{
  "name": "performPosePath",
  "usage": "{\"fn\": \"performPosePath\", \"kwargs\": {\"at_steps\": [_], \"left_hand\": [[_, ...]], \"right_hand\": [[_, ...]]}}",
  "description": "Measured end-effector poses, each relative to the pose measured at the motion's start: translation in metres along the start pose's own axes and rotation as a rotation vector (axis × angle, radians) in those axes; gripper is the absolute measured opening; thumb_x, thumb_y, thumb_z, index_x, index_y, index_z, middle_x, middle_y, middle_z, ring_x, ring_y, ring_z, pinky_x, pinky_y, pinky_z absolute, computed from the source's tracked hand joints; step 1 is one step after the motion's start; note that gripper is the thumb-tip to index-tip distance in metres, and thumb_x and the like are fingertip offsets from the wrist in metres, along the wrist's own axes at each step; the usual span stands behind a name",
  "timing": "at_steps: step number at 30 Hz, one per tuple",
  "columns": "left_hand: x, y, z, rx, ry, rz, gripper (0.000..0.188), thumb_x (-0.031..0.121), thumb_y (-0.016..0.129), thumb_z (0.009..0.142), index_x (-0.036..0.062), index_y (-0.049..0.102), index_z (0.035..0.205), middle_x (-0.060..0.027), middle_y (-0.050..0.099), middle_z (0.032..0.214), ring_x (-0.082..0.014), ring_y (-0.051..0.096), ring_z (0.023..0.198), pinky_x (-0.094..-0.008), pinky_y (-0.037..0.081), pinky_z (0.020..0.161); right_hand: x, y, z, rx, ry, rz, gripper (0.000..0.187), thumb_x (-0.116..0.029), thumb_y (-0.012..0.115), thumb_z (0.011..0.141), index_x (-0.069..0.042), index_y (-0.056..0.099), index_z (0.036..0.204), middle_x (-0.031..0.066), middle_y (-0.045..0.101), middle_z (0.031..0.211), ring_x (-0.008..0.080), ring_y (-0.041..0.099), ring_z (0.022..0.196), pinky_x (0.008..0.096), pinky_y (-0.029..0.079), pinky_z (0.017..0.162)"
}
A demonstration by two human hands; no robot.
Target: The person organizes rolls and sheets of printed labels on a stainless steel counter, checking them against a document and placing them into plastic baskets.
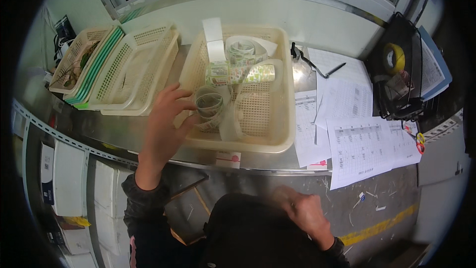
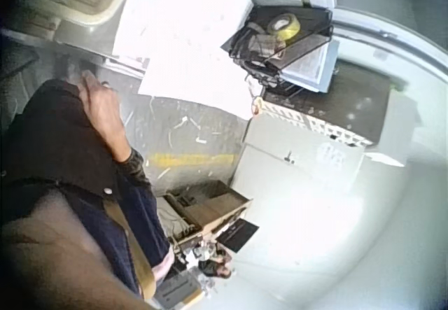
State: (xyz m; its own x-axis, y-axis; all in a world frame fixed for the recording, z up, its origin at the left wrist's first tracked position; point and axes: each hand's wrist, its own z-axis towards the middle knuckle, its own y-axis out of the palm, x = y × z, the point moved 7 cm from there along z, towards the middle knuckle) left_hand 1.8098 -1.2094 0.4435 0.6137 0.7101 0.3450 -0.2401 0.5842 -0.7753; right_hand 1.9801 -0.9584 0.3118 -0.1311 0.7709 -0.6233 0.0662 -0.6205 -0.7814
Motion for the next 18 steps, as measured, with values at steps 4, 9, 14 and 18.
{"fn": "performPosePath", "kwargs": {"at_steps": [4, 9, 14, 18], "left_hand": [[-0.012, 0.018, 0.005, -0.124, 0.026, -0.014, 0.026, 0.007, 0.075, 0.07, 0.0024, 0.066, 0.094, -0.01, 0.063, 0.108, -0.0314, 0.053, 0.114, -0.0398, 0.045, 0.095], [-0.023, 0.05, 0.013, -0.29, 0.094, 0.1, 0.033, 0.02, 0.076, 0.07, 0.0006, 0.065, 0.095, -0.0109, 0.062, 0.101, -0.032, 0.054, 0.105, -0.0394, 0.046, 0.09], [-0.025, 0.075, 0.018, -0.432, 0.198, 0.291, 0.034, 0.024, 0.075, 0.068, 0.0016, 0.067, 0.092, -0.0125, 0.062, 0.099, -0.0317, 0.054, 0.099, -0.0399, 0.046, 0.088], [-0.039, 0.092, 0.02, -0.465, 0.128, 0.3, 0.023, 0.02, 0.073, 0.07, 0.002, 0.067, 0.084, -0.0121, 0.064, 0.092, -0.0309, 0.054, 0.095, -0.0404, 0.046, 0.087]], "right_hand": [[-0.009, 0.01, 0.002, 0.018, -0.067, -0.024, 0.025, -0.026, 0.064, 0.088, -0.012, 0.065, 0.109, 0.0141, 0.063, 0.067, 0.0333, 0.062, 0.057, 0.0419, 0.05, 0.051], [-0.019, 0.018, 0.006, -0.025, -0.078, -0.081, 0.028, -0.028, 0.064, 0.088, -0.013, 0.064, 0.112, 0.0137, 0.064, 0.069, 0.033, 0.063, 0.058, 0.0415, 0.051, 0.052], [-0.024, 0.024, 0.007, -0.045, -0.074, -0.089, 0.029, -0.028, 0.063, 0.088, -0.014, 0.063, 0.114, 0.0138, 0.065, 0.07, 0.0334, 0.064, 0.059, 0.0416, 0.052, 0.053], [-0.029, 0.026, 0.009, -0.066, -0.054, -0.103, 0.029, -0.027, 0.063, 0.088, -0.013, 0.063, 0.113, 0.0138, 0.065, 0.071, 0.0336, 0.064, 0.062, 0.0415, 0.052, 0.055]]}}
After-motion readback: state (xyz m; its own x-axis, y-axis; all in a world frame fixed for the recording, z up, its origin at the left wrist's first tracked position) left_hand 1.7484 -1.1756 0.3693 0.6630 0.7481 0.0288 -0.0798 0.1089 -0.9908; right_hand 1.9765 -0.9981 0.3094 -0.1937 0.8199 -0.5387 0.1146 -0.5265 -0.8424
